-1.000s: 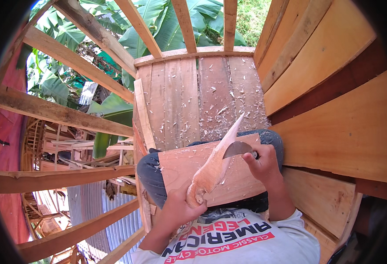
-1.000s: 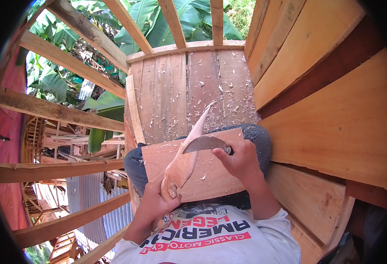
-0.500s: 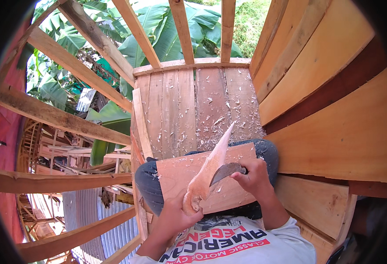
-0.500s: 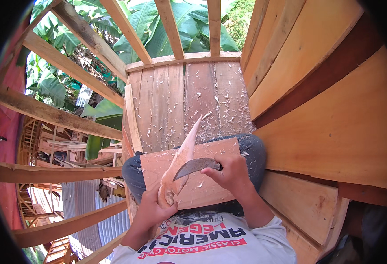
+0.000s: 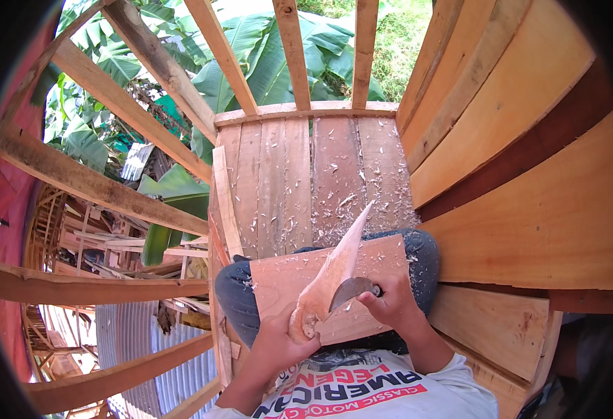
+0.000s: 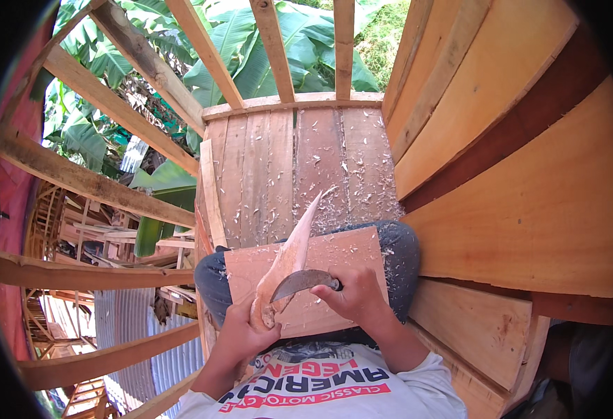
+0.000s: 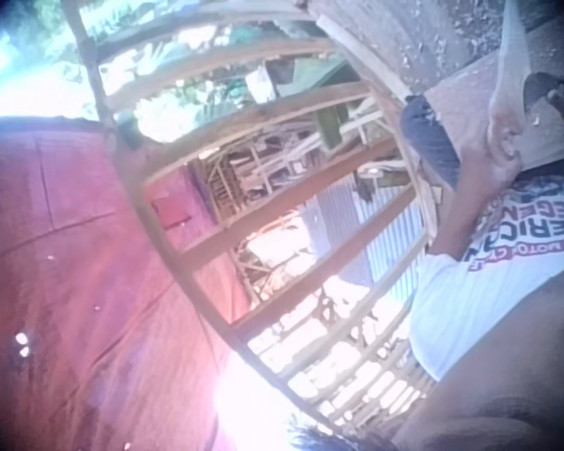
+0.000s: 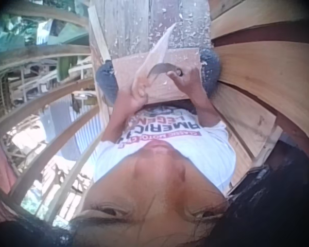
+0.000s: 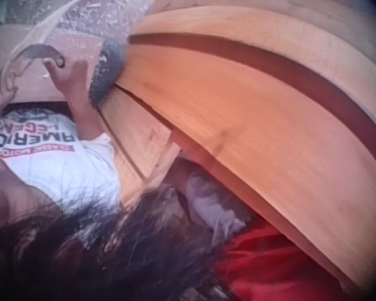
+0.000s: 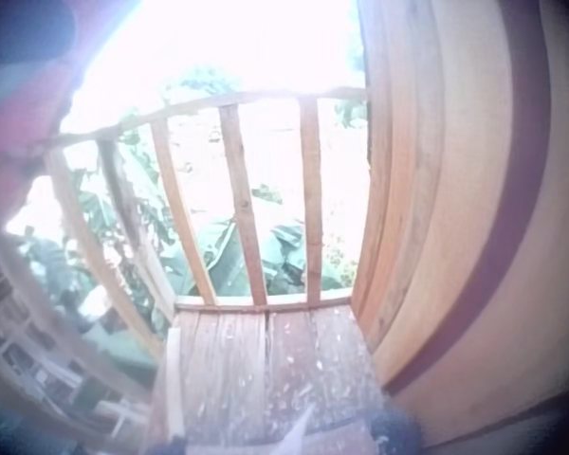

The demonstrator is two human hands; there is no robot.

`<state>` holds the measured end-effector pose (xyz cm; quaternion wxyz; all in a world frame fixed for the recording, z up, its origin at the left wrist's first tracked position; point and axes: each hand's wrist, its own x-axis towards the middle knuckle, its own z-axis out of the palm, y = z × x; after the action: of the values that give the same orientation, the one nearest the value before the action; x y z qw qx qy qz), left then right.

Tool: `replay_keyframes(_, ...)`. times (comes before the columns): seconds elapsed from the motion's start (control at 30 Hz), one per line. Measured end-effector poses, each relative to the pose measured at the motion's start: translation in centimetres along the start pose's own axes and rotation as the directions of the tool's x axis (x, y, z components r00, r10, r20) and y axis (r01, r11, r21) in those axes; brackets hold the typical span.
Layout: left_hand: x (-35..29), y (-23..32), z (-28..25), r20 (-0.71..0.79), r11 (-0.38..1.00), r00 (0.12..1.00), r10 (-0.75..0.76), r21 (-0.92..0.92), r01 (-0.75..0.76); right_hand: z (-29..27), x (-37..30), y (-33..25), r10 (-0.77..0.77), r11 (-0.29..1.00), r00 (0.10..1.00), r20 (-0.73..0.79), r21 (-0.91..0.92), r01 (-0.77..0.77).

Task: The person sits cross-legged on a wooden platform and uses a curved knife to carve a long, thin piece of wood. They hold the wood in their left hand and shave off thin layers with the knife in their right hand, creating wood shavings that fall onto their lap and the platform.

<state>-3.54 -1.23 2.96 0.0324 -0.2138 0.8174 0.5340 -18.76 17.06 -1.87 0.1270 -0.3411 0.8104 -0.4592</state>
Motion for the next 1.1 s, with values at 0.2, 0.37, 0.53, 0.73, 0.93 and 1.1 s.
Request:
replay_keyframes(0.2,-0.6,-0.5,0.3,0.097,0.995,0.992,-0.083,-0.046,0.088,-1.6,1.7,1.7,0.012,0.998,0.991,-0.136,-0.057,-0.02)
replay_keyframes(0.37,-0.4,-0.3,0.6,0.102,0.997,0.992,-0.075,-0.029,0.078,-3.1,2.7,1.6,0.091,0.996,0.978,-0.187,-0.003,-0.093)
replay_keyframes(0.53,0.6,0.1,-0.3,0.059,1.0,0.998,-0.02,0.003,0.02,-1.0,1.2,0.2,-0.001,0.998,0.999,-0.032,-0.064,-0.001)
replay_keyframes(0.73,-0.7,-0.5,-0.2,0.124,0.995,0.988,-0.096,0.007,0.095,-2.0,3.3,3.7,0.179,0.979,0.955,-0.235,-0.052,-0.196)
replay_keyframes(0.93,0.1,-0.7,-0.2,0.062,0.999,0.998,-0.033,0.04,0.03,-2.4,2.1,1.7,0.094,0.995,0.994,-0.063,-0.019,-0.095)
replay_keyframes(1.1,0.5,0.2,-0.4,0.077,0.999,0.997,-0.03,-0.012,0.031,-0.9,1.4,0.2,-0.01,1.0,0.996,-0.083,0.013,0.012)
